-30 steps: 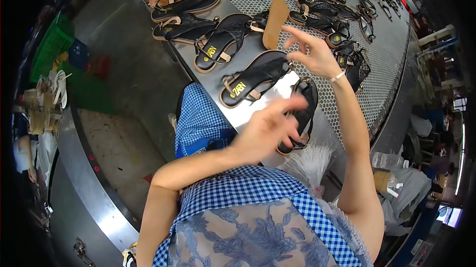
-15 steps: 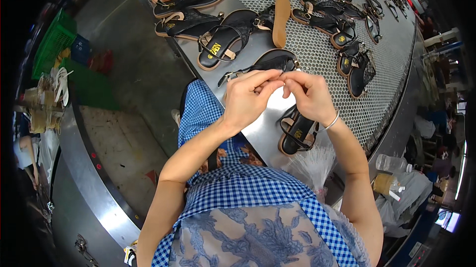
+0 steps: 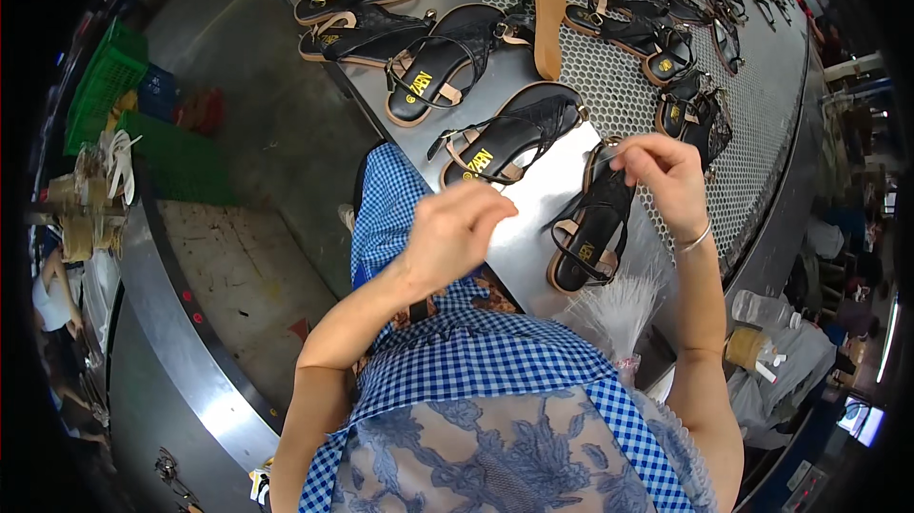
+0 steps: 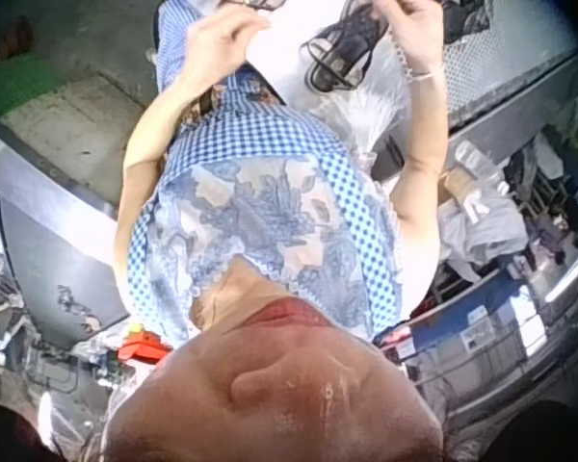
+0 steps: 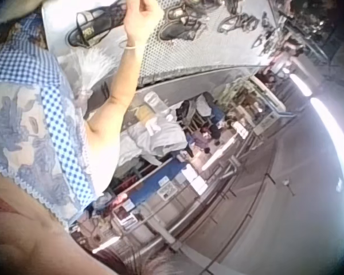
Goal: The person fastens pairs of sandals together by hand, threading plastic fasteners through the sandal straps and securing them on the workbench.
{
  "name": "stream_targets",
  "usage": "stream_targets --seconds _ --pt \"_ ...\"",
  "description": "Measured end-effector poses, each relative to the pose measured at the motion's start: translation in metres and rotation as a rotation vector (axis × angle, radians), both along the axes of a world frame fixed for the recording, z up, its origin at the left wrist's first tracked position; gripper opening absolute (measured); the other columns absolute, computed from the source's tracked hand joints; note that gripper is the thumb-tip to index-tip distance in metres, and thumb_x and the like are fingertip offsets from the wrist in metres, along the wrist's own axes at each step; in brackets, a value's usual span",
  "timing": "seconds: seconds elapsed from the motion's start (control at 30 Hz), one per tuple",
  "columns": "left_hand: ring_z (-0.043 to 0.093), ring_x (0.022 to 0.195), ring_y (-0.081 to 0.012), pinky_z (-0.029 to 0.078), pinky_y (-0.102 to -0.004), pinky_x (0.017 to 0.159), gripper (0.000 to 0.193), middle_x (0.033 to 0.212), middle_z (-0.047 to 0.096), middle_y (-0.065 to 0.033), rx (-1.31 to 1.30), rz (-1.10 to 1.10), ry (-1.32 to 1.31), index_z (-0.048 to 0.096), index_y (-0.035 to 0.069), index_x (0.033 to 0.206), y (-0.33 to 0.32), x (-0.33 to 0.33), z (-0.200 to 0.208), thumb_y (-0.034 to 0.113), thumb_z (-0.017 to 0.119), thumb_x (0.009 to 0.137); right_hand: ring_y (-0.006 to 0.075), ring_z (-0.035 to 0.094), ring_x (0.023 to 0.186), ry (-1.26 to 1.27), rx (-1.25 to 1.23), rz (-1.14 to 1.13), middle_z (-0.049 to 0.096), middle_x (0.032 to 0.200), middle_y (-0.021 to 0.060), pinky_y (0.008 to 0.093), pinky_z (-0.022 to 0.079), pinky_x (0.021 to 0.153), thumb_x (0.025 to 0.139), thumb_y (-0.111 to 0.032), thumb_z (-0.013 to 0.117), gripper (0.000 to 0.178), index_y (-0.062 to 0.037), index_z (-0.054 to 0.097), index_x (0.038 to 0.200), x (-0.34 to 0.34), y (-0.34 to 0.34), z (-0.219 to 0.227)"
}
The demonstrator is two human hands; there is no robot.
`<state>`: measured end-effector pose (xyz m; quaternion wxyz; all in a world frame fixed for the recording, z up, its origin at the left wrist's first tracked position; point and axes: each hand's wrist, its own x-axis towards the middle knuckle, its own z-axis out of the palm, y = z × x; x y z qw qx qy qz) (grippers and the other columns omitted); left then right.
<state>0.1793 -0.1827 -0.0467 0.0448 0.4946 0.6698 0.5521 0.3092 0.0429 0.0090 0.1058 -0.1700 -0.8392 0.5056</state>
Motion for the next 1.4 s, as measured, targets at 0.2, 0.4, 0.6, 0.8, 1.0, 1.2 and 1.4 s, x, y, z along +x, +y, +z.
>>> stream_targets --seconds 0.2,0.4,0.6,0.8,1.0,1.2,1.4 --pt "0.063 0.070 -0.0227 0.053 -0.0295 0.064 0.008 0.082 0.063 -0.0070 -0.239 -0.454 -0.130 0.064 0.005 0.080 0.008 0.040 -0.013 0.013 0.062 0.078 0.0156 0.062 0.061 0.285 -1.156 -0.123 0.064 0.082 0.0106 0.0238 0.050 0.051 0.088 -0.013 0.056 0.012 -0.0006 0.056 0.089 -0.002 -0.028 -0.041" --pt "0.065 0.076 -0.0273 0.053 -0.0359 0.062 0.023 0.092 0.065 -0.0144 -0.428 0.122 0.237 0.060 0.004 0.101 0.019 -0.025 0.015 0.004 0.054 0.078 0.0110 0.051 0.046 -0.185 -0.047 0.032 0.061 0.069 0.0049 0.0222 0.042 0.043 0.081 -0.004 0.059 0.006 -0.0038 0.062 0.076 0.018 -0.013 0.020" --pt "0.055 0.055 -0.0132 0.044 -0.0232 0.043 0.014 0.082 0.056 -0.0079 -0.692 0.063 0.826 0.059 0.000 0.077 0.019 0.042 -0.043 0.011 0.057 0.068 0.0285 0.059 0.057 -0.448 0.826 0.326 0.060 0.064 0.0104 0.0357 0.048 0.054 0.068 -0.008 0.062 0.008 -0.0086 0.066 0.075 0.037 -0.052 -0.046" --pt "0.048 0.065 -0.0154 0.042 -0.0211 0.048 0.024 0.089 0.052 -0.0117 -0.594 0.190 0.943 0.062 -0.006 0.080 0.019 0.054 -0.054 0.013 0.057 0.067 0.0290 0.058 0.052 -0.276 0.614 0.165 0.058 0.056 0.0113 0.0370 0.046 0.048 0.070 -0.012 0.061 0.005 -0.0110 0.066 0.069 0.025 -0.058 -0.051" --pt "0.045 0.068 -0.0173 0.037 -0.0233 0.051 0.022 0.084 0.054 -0.0116 -0.588 0.197 1.087 0.064 -0.003 0.075 0.018 0.059 -0.055 0.016 0.055 0.069 0.0258 0.055 0.047 -0.303 0.603 0.123 0.057 0.052 0.0069 0.0336 0.042 0.044 0.070 -0.018 0.065 0.006 -0.0148 0.067 0.064 0.021 -0.065 -0.058" --pt "0.044 0.065 -0.0128 0.034 -0.0204 0.048 0.031 0.086 0.053 -0.0069 -0.662 0.151 1.078 0.062 -0.006 0.091 0.020 0.061 -0.050 0.014 0.055 0.069 0.0237 0.056 0.046 -0.294 0.585 0.064 0.058 0.052 0.0057 0.0308 0.042 0.044 0.070 -0.021 0.067 0.005 -0.0172 0.070 0.071 0.018 -0.068 -0.063" --pt "0.050 0.071 -0.0141 0.040 -0.0217 0.050 0.028 0.090 0.053 -0.0074 -0.549 0.110 0.811 0.063 0.001 0.096 0.015 0.061 -0.045 0.013 0.055 0.072 0.0233 0.057 0.047 -0.312 0.499 0.015 0.058 0.052 0.0062 0.0309 0.042 0.045 0.071 -0.020 0.068 0.006 -0.0159 0.071 0.074 0.019 -0.067 -0.062"
